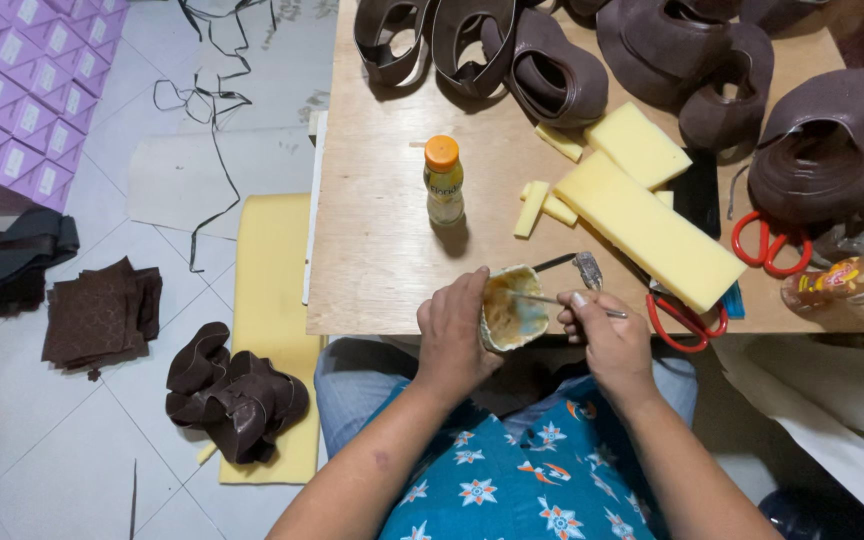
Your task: The person mixes a brown paste in a small container using a metal tool, then adds liquid from a small bottle and continues mixing. Finally, the person picks up a brown shoe upper and holds it open.
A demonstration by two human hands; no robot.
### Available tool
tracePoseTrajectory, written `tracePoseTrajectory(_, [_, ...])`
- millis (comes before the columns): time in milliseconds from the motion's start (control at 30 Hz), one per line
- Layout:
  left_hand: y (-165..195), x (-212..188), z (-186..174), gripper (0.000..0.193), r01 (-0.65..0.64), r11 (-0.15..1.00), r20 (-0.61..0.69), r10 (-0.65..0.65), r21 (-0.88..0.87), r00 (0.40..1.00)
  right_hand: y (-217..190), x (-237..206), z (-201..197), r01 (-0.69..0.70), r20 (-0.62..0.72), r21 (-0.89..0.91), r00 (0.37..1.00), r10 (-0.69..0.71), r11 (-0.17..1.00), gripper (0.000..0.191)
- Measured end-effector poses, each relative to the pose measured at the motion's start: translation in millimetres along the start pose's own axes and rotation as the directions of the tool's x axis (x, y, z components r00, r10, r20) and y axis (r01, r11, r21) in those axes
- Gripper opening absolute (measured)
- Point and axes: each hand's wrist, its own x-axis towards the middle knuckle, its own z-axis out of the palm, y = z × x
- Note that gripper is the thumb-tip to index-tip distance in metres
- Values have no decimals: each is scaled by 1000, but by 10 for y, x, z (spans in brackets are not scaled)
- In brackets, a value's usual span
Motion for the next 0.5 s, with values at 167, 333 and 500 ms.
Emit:
tracePoseTrajectory(167, [-4,10,-4,112,-29,1000,-41,29,-1,999,61,13,13,-55,59,9,997,54,998,29])
tracePoseTrajectory(333, [-6,-1,-4,114,-16,1000,-14,16,0,1000,48,26,3,-123,42,-12,991,123,992,30])
tracePoseTrajectory(500, [-17,-7,-12,114,-37,999,-30,36,-12,999,50,-44,5,-63,-5,64,998,64,996,29])
